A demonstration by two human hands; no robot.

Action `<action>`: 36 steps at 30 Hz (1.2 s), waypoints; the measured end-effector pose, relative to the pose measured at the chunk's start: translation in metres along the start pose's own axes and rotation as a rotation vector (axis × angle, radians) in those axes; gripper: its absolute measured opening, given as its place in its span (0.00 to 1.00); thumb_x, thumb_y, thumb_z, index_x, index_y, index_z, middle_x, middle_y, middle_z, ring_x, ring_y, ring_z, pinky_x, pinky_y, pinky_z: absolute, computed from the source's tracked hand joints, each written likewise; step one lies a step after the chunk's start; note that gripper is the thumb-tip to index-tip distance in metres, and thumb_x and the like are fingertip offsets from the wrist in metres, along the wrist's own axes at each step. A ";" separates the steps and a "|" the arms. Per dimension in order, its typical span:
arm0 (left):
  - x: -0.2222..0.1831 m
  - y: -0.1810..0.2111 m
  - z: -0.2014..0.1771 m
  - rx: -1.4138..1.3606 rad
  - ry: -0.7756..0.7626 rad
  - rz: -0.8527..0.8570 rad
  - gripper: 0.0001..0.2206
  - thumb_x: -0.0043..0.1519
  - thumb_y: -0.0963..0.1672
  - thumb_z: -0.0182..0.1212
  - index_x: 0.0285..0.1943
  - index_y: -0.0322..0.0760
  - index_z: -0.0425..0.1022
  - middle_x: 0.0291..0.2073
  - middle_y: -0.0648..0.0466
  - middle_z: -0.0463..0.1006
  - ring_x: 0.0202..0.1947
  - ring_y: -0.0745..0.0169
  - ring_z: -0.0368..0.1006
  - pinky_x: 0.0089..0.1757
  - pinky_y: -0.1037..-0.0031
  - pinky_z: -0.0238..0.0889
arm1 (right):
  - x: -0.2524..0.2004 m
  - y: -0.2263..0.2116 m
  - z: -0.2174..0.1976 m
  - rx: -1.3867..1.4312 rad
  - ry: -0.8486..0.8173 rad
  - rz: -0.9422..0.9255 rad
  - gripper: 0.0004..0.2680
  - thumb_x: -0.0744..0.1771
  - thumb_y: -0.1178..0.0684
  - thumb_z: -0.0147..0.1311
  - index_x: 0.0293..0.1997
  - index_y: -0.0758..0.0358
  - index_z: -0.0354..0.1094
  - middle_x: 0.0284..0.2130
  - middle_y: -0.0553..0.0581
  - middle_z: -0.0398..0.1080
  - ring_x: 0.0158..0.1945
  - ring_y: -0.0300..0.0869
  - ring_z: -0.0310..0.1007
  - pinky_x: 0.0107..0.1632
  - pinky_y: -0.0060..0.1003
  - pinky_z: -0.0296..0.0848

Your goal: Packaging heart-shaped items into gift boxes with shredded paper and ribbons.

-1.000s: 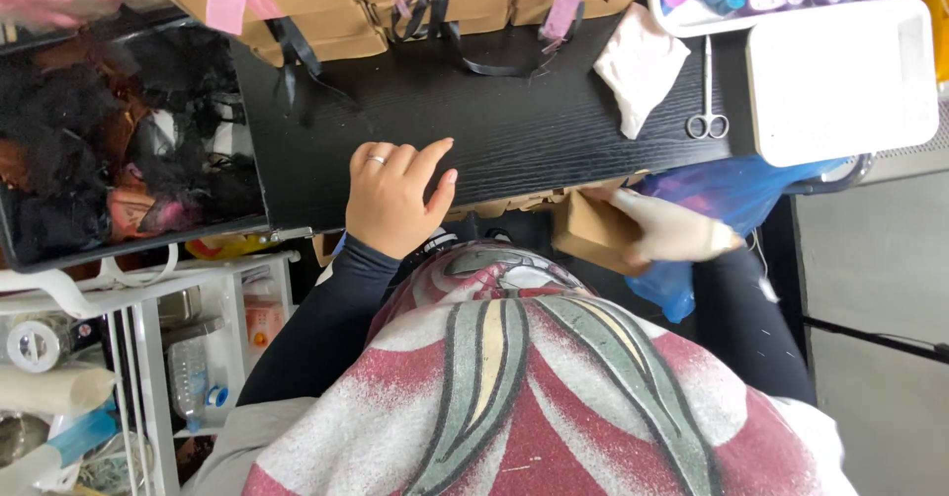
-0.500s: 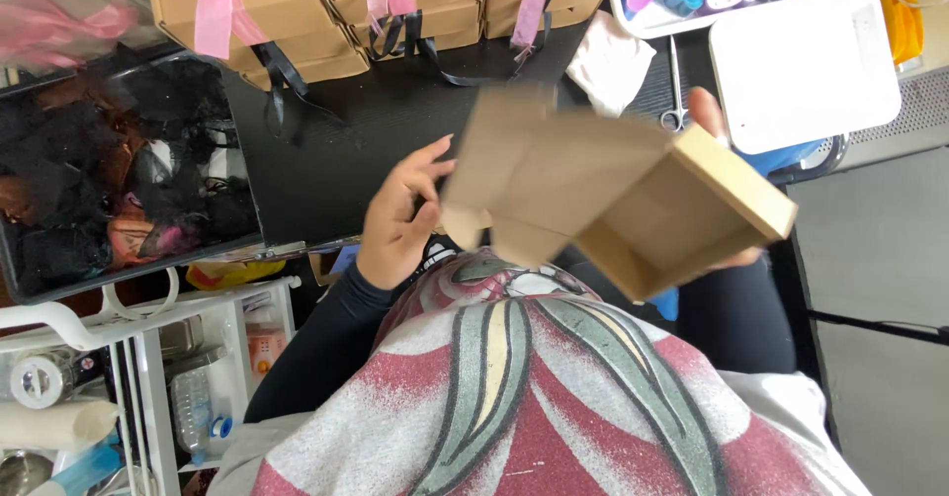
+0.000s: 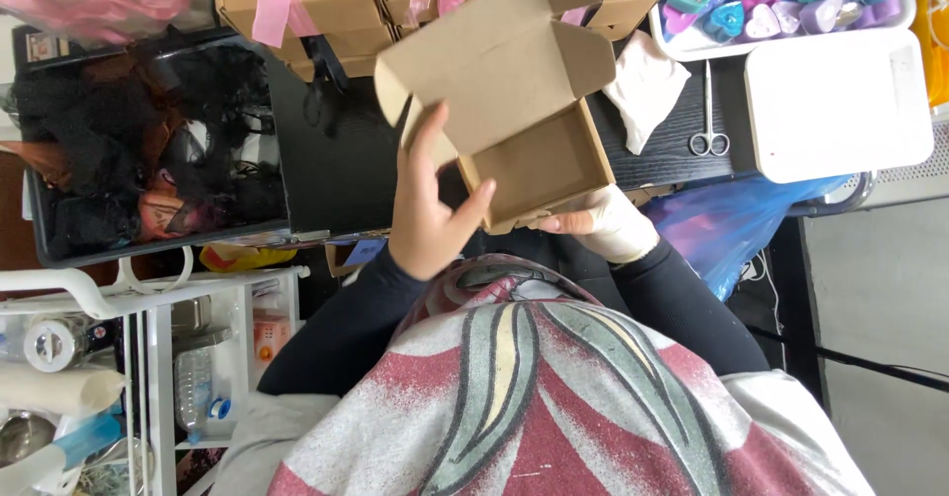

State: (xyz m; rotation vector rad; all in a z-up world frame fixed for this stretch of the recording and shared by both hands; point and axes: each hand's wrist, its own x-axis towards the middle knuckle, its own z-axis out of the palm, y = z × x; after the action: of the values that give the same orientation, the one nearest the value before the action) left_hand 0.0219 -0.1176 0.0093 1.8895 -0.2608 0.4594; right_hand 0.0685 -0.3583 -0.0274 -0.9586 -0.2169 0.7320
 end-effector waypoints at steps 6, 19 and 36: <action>0.040 -0.026 -0.007 -0.061 -0.160 -0.147 0.30 0.65 0.34 0.60 0.77 0.40 0.57 0.73 0.46 0.60 0.65 0.56 0.71 0.54 0.75 0.75 | -0.034 -0.016 -0.013 0.105 -0.048 0.083 0.34 0.63 0.53 0.62 0.78 0.64 0.47 0.69 0.60 0.59 0.71 0.47 0.58 0.75 0.46 0.50; 0.024 -0.022 0.001 0.334 0.120 0.125 0.17 0.68 0.39 0.71 0.64 0.39 0.74 0.71 0.38 0.51 0.70 0.48 0.59 0.67 0.59 0.60 | -0.143 0.111 -0.197 -0.885 1.509 -0.614 0.21 0.69 0.58 0.68 0.62 0.77 0.56 0.51 0.66 0.58 0.53 0.53 0.60 0.59 0.43 0.61; -0.056 -0.102 0.157 -0.093 -1.336 -0.193 0.14 0.64 0.50 0.60 0.58 0.54 0.80 0.69 0.35 0.57 0.66 0.36 0.62 0.62 0.60 0.56 | -0.108 0.160 -0.271 -0.218 0.836 0.221 0.12 0.70 0.52 0.51 0.45 0.77 0.74 0.39 0.65 0.80 0.39 0.45 0.83 0.45 0.35 0.78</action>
State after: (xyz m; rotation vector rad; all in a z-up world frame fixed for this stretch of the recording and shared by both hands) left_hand 0.0408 -0.2299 -0.1491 1.8323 -0.9213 -0.9972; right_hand 0.0419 -0.5516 -0.2963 -1.4327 0.5598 0.4571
